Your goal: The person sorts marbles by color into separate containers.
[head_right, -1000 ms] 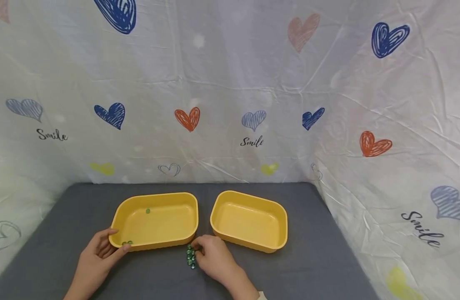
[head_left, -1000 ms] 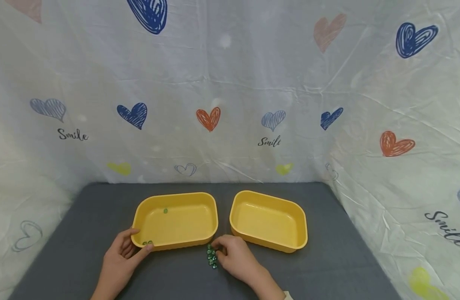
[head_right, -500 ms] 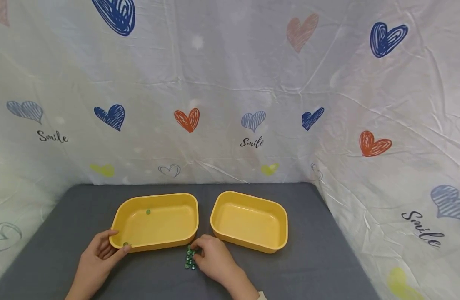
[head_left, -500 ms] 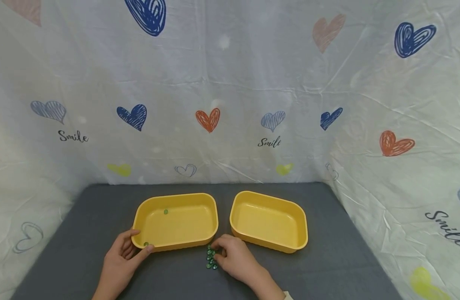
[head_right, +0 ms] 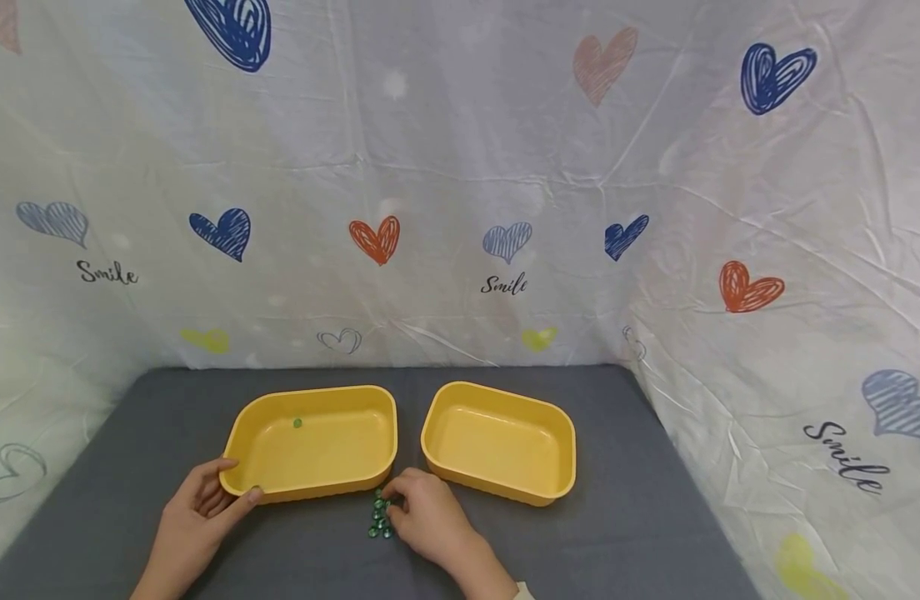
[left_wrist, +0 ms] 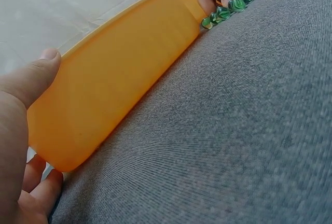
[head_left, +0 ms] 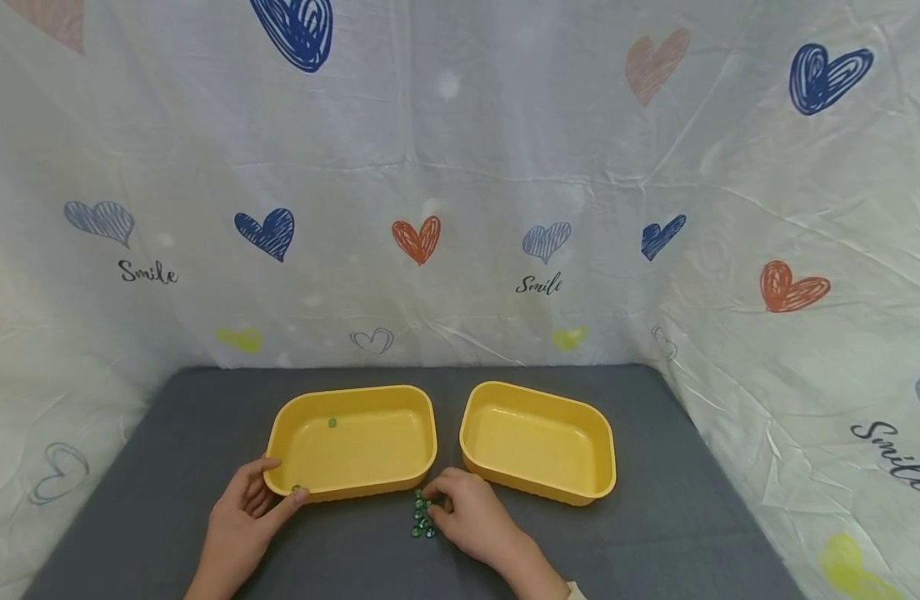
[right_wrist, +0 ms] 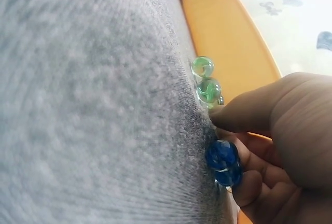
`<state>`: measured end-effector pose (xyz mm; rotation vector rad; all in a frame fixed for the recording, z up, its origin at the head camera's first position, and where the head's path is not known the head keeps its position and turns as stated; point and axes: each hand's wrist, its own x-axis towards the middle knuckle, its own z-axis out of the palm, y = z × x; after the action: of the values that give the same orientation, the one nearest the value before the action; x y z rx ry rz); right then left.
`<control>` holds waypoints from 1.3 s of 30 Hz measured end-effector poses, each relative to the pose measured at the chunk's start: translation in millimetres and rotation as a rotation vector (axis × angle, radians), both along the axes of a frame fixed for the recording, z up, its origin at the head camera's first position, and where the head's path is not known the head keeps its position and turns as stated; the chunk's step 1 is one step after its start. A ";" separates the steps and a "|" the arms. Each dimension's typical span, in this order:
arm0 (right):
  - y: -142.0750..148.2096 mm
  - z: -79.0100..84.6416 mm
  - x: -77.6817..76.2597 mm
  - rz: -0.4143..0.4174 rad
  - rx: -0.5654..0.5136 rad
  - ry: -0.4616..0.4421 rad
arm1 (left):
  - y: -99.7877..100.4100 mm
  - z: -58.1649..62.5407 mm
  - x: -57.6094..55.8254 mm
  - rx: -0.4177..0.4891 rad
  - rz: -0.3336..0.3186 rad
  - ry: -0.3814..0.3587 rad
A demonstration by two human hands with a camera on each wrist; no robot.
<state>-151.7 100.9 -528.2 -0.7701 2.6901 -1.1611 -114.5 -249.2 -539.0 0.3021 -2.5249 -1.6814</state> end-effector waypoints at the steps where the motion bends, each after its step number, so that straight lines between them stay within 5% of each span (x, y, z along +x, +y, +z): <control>1: 0.1 0.1 -0.2 -0.001 -0.004 -0.005 | -0.1 -0.2 -0.3 -0.003 0.000 0.003; 39: 4.8 27.4 5.0 0.039 -0.074 -0.024 | 1.1 -0.5 -0.1 -0.012 -0.003 0.016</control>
<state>-146.7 105.7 -500.7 -0.8092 2.6143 -1.2583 -114.7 -248.1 -539.5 0.2831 -2.5241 -1.6624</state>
